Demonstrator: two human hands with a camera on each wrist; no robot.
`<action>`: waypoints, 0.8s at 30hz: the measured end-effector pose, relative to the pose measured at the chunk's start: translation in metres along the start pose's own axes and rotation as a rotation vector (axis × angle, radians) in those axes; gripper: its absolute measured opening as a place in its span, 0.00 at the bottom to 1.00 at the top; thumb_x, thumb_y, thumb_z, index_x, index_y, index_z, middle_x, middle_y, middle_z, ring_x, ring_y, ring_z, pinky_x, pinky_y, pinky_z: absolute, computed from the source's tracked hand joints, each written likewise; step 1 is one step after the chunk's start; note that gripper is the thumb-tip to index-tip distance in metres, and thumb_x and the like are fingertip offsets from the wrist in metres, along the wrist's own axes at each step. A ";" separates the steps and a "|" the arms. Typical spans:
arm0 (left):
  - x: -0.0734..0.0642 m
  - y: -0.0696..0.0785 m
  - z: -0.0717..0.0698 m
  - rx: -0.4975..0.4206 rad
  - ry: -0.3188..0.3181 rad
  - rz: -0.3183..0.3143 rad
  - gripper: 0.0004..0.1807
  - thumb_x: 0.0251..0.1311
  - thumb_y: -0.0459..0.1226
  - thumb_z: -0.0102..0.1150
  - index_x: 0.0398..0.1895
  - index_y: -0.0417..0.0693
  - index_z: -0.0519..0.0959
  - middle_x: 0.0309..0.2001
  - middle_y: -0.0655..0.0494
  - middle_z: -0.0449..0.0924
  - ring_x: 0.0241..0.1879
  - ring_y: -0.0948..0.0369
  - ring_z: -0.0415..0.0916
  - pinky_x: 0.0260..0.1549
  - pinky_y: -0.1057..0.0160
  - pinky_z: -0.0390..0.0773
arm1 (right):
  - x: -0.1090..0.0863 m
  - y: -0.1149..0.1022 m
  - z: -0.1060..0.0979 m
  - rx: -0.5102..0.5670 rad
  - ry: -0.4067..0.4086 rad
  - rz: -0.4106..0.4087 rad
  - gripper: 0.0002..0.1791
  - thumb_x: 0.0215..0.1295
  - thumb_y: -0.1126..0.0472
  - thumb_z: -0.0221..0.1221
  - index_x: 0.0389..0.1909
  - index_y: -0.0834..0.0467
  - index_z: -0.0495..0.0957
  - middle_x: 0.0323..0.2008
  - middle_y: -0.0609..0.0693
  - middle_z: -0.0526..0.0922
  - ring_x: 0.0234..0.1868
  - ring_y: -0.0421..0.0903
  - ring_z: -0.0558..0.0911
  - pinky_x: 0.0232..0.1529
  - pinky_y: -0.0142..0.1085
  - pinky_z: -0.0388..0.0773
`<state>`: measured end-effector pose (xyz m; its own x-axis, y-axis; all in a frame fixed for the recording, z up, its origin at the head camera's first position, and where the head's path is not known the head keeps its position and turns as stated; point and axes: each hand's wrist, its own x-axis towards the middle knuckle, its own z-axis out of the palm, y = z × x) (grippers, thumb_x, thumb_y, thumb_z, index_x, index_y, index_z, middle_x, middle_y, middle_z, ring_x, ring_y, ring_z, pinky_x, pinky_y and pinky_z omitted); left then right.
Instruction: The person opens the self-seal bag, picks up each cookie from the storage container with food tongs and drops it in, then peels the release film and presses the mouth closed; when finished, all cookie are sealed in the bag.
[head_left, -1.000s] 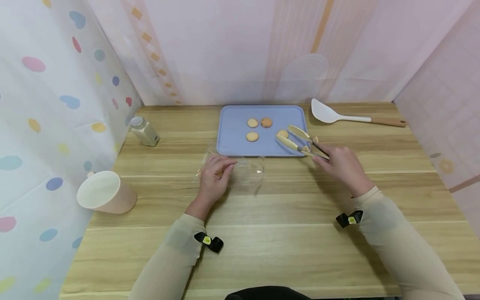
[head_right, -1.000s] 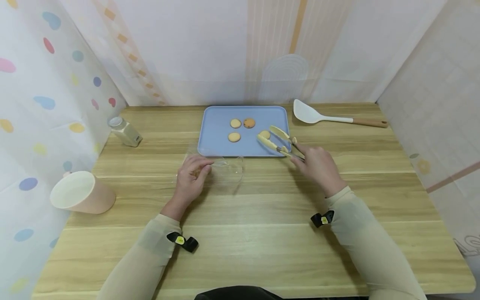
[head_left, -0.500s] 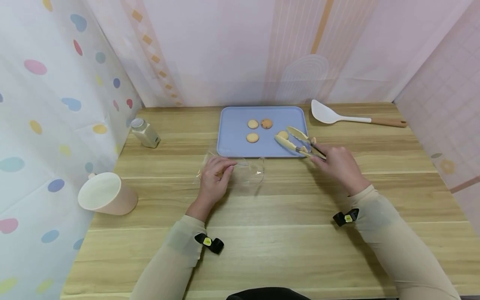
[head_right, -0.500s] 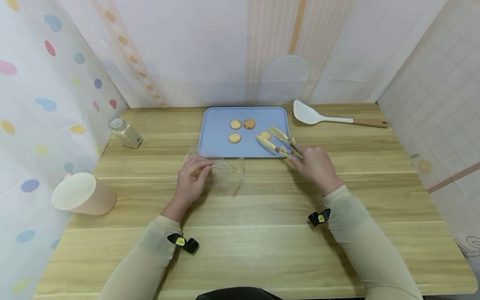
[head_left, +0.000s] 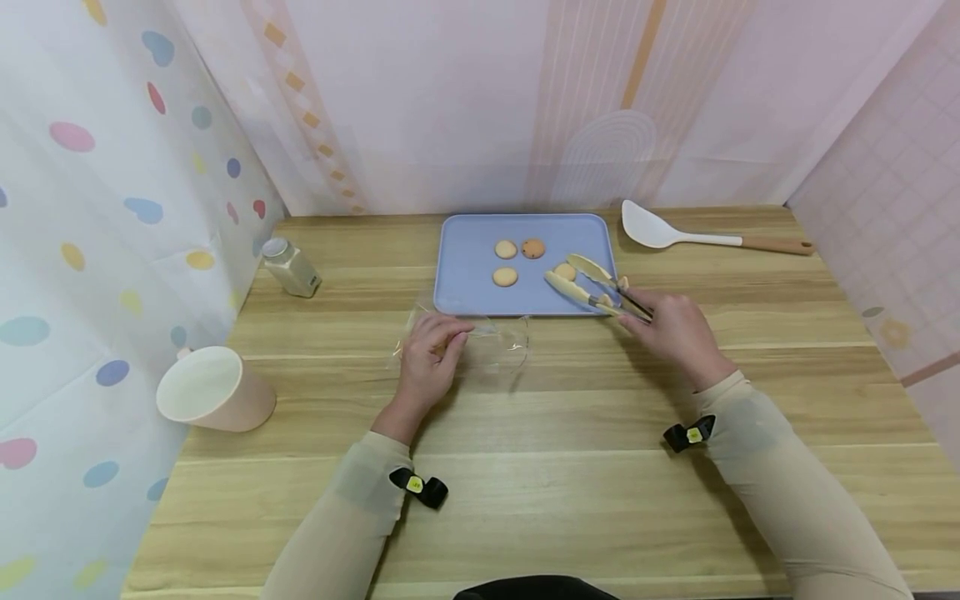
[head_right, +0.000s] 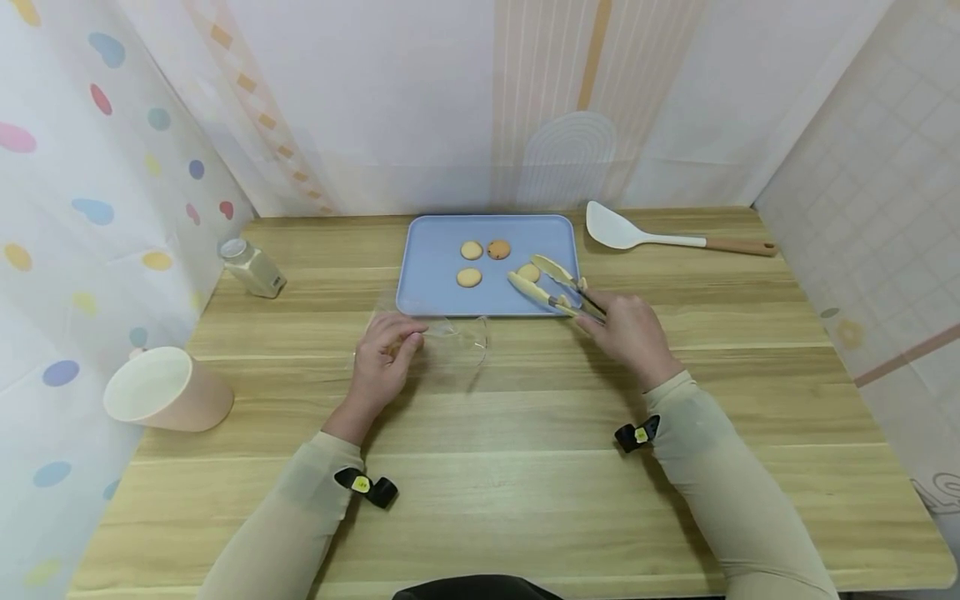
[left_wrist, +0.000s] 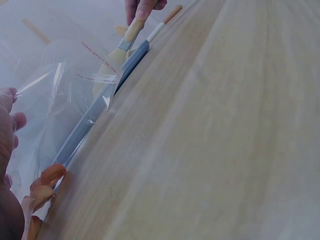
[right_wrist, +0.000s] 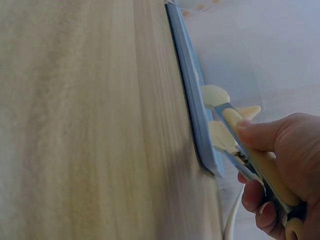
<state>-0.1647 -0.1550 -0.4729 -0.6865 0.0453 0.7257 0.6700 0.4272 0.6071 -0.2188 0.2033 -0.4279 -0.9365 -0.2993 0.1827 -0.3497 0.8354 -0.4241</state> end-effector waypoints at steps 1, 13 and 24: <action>0.000 0.000 0.000 0.002 -0.001 -0.003 0.08 0.53 0.22 0.63 0.35 0.39 0.85 0.35 0.45 0.82 0.42 0.48 0.74 0.44 0.56 0.71 | 0.000 0.001 0.001 0.017 0.003 0.009 0.28 0.59 0.52 0.67 0.61 0.56 0.76 0.43 0.61 0.84 0.26 0.51 0.75 0.26 0.44 0.68; -0.001 0.000 -0.001 0.002 -0.014 -0.025 0.07 0.56 0.25 0.63 0.36 0.41 0.85 0.36 0.48 0.83 0.42 0.49 0.74 0.44 0.57 0.71 | 0.003 0.010 0.004 0.142 0.012 0.109 0.27 0.53 0.54 0.71 0.56 0.55 0.80 0.48 0.59 0.83 0.34 0.51 0.78 0.31 0.41 0.69; -0.001 -0.001 -0.002 0.011 -0.020 -0.030 0.07 0.56 0.25 0.62 0.36 0.41 0.85 0.36 0.48 0.83 0.42 0.50 0.74 0.43 0.58 0.72 | 0.004 0.011 0.003 0.177 -0.010 0.137 0.26 0.55 0.54 0.70 0.55 0.54 0.80 0.49 0.59 0.83 0.42 0.53 0.81 0.38 0.45 0.73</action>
<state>-0.1641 -0.1567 -0.4735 -0.7114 0.0501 0.7010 0.6461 0.4390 0.6244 -0.2269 0.2099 -0.4345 -0.9755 -0.1937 0.1041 -0.2173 0.7750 -0.5934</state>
